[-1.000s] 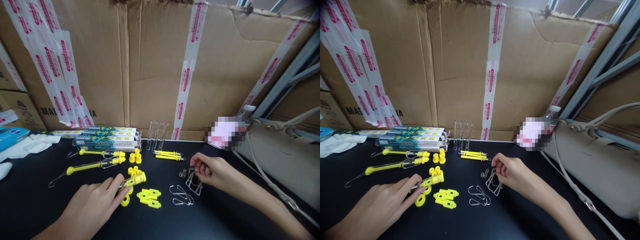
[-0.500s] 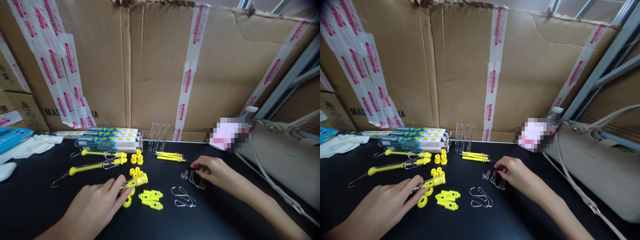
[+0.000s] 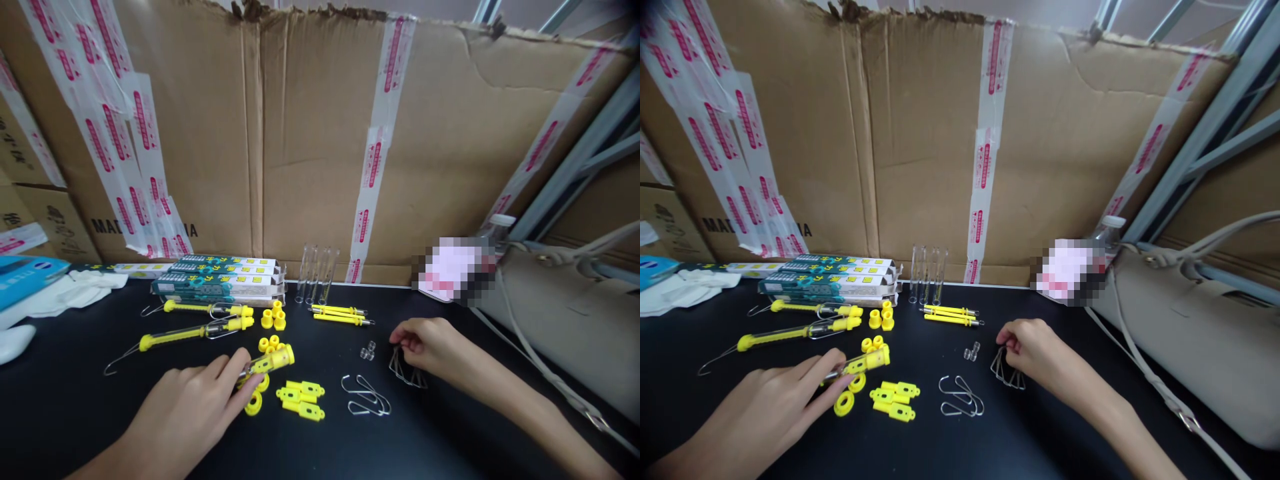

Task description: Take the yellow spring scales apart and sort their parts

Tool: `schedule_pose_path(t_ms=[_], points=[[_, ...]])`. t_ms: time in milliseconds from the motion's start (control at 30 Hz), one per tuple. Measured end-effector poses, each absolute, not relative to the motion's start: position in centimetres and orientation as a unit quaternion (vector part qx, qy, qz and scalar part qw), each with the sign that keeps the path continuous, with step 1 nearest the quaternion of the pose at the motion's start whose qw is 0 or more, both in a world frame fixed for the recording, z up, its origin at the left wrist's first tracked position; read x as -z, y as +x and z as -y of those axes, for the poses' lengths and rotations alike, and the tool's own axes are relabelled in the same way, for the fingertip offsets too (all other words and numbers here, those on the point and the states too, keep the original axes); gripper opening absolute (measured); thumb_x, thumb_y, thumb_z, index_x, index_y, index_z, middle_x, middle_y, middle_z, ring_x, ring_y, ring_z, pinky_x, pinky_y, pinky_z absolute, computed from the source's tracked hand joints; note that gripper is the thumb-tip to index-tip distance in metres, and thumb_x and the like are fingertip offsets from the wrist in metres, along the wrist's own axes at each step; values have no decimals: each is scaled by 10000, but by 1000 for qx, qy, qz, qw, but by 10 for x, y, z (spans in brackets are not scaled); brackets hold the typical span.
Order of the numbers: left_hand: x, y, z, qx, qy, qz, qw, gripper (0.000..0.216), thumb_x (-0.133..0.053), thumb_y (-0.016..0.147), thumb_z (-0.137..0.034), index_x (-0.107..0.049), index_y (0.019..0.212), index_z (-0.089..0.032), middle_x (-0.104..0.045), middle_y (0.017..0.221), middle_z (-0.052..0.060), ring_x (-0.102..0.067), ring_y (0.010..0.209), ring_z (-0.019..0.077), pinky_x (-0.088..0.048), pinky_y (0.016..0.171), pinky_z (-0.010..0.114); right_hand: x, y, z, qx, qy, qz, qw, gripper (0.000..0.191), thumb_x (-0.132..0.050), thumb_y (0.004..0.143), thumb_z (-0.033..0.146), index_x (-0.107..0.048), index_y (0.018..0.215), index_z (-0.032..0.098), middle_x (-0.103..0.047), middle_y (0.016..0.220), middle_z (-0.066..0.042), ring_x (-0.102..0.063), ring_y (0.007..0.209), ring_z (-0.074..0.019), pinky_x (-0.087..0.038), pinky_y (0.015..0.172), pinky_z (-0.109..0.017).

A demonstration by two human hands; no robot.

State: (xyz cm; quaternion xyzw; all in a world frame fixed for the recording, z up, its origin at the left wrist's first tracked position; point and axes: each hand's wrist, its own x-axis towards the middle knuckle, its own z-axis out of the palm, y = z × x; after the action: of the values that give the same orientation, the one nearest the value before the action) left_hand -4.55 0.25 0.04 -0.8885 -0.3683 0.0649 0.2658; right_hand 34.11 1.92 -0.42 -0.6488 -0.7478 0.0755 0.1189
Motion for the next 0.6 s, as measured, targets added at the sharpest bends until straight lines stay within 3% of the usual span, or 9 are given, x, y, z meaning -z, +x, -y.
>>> schedule_pose_path(t_ms=[233, 400, 600], points=[[-2, -48, -4, -55, -891, 354, 278, 522, -500, 852, 53, -722, 1156, -308, -761, 1089, 45, -762, 704, 220, -550, 455, 240, 0, 347, -18, -71, -644, 753, 117, 315, -551, 678, -9, -788, 793, 164, -749, 664, -23, -711, 589, -168, -541, 576, -228], [-5, -48, -4, -32, -897, 315, 309, 510, -517, 831, 38, -730, 1127, -318, -777, 1038, 43, -760, 642, 248, -551, 395, 268, -2, 346, -19, -66, -626, 766, 129, 344, -527, 712, -23, -782, 836, 171, -766, 769, -43, -721, 635, -164, -561, 614, -241], [-3, -48, -4, 14, -901, 340, 268, 372, -481, 919, -37, -756, 1033, -261, -783, 895, 34, -673, 447, 156, -520, 400, 217, -1, 348, -18, -76, -601, 781, 148, 315, -543, 735, -9, -770, 823, 191, -766, 815, -41, -729, 658, -156, -573, 617, -234]])
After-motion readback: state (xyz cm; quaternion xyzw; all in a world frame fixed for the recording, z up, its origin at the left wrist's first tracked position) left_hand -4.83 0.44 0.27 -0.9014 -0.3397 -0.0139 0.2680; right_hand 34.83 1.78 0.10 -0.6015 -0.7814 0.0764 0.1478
